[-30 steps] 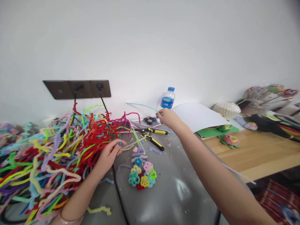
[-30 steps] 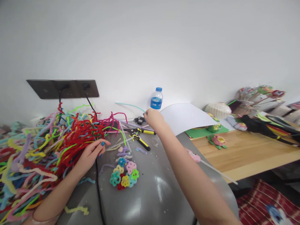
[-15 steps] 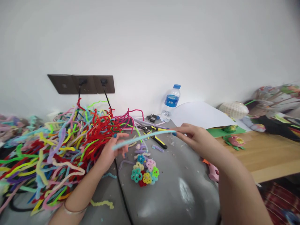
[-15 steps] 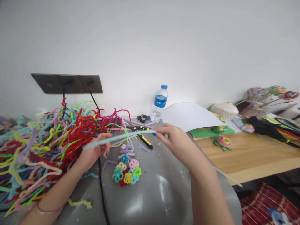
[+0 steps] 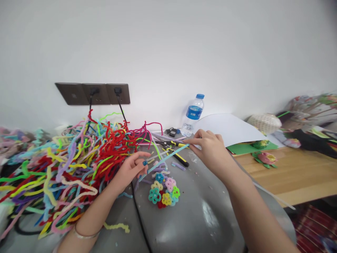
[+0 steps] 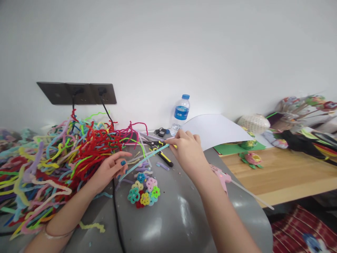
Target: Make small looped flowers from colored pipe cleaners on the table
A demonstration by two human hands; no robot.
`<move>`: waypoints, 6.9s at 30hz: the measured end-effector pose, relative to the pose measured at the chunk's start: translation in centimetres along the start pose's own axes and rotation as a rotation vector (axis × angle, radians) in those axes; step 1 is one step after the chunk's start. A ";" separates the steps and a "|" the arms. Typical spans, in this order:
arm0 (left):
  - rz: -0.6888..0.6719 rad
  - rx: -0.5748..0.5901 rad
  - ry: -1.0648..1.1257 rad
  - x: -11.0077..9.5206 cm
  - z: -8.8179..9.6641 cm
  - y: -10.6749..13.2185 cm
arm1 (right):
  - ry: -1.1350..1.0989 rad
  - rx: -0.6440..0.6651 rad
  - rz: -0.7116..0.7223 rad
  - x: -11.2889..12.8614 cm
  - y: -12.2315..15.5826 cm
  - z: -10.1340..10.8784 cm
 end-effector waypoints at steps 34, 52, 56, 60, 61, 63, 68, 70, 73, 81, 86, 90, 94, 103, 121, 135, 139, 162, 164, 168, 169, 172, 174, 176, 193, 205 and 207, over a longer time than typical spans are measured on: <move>-0.348 -0.125 -0.523 -1.2 -0.4 0.3 | -1.591 0.146 -0.180 6.6 1.5 -7.6; -0.471 -0.016 -0.607 -0.1 -0.9 0.2 | -1.755 -0.136 -0.435 1.3 0.6 -12.9; -0.442 0.036 -0.600 0.0 -1.3 0.2 | -1.750 -0.165 -0.438 1.0 0.8 -12.9; -0.454 0.059 -0.587 -0.3 -1.3 0.3 | -1.712 -0.152 -0.425 0.6 1.1 -13.0; -0.455 0.064 -0.588 -0.3 -1.3 0.3 | -1.696 -0.148 -0.420 0.6 1.2 -13.0; -0.431 0.075 -0.605 -0.2 -1.3 0.4 | -1.659 -0.144 -0.408 0.5 1.3 -13.1; -0.271 0.113 -0.664 0.2 -1.3 0.4 | -1.586 -0.137 -0.383 0.6 1.3 -13.0; -0.217 0.126 -0.676 0.3 -1.3 0.4 | -1.563 -0.138 -0.378 0.6 1.3 -13.0; -0.176 0.133 -0.699 0.3 -1.3 0.3 | -1.530 -0.144 -0.374 0.6 1.3 -13.1; -0.203 0.107 -0.716 0.0 -1.5 0.3 | -1.436 -0.200 -0.356 0.8 1.3 -12.9; -0.254 0.090 -0.707 -0.1 -1.5 0.3 | -1.383 -0.226 -0.339 1.1 1.5 -12.7; -0.274 0.076 -0.711 -0.2 -1.5 0.3 | -1.363 -0.228 -0.332 1.2 1.5 -12.7; -0.291 0.068 -0.717 -0.3 -1.5 0.3 | -1.363 -0.233 -0.329 1.2 1.5 -12.7; -0.309 0.033 -0.715 -0.4 -1.3 0.4 | -1.383 -0.255 -0.328 1.2 1.6 -12.6; -0.291 -0.294 -0.687 -0.8 0.3 0.5 | -1.631 -0.294 -0.344 1.1 1.7 -12.1; -0.270 -0.276 -0.619 -0.5 0.1 0.3 | -1.781 -0.368 -0.298 1.0 1.7 -12.6; -0.250 -0.247 -0.617 -0.3 -0.1 0.2 | -1.801 -0.355 -0.308 0.9 1.8 -12.7; -0.213 -0.256 -0.589 -0.3 -0.2 0.3 | -1.276 -0.434 -0.236 1.5 2.4 -11.4; -0.211 -0.244 -0.587 -0.3 -0.3 0.2 | -1.268 -0.428 -0.240 1.5 2.4 -11.4; -0.242 -0.241 -0.613 -0.4 -0.3 0.2 | -1.237 -0.404 -0.236 1.8 2.4 -11.4; -0.255 -0.241 -0.620 -0.4 -0.3 0.1 | -1.230 -0.395 -0.232 1.9 2.4 -11.3; -0.276 -0.230 -0.631 -0.4 -0.4 0.1 | -1.210 -0.374 -0.215 2.1 2.5 -11.2; -0.277 -0.210 -0.637 -0.4 -0.6 0.1 | -1.202 -0.369 -0.202 2.2 2.4 -11.1; -0.278 -0.183 -0.645 -0.4 -0.8 0.1 | -1.192 -0.368 -0.191 2.2 2.4 -11.0; -0.257 -0.099 -0.632 0.1 -1.6 0.0 | -1.134 -0.302 -0.128 2.5 2.6 -11.2; -0.275 -0.184 -0.648 -0.2 -1.0 0.1 | -1.337 -0.304 -0.213 2.2 2.1 -12.0; -0.277 -0.178 -0.635 -0.2 -1.0 0.1 | -1.412 -0.323 -0.251 2.1 2.1 -12.1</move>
Point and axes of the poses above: each hand's wrist, its own y-axis away from the middle knuckle, its own z-axis out of the back of the hand, x = y × z, the point moved 4 cm from there along -y, towards the middle knuckle, and after that the axes turned 13 degrees about -y, right-handed, at the moved point
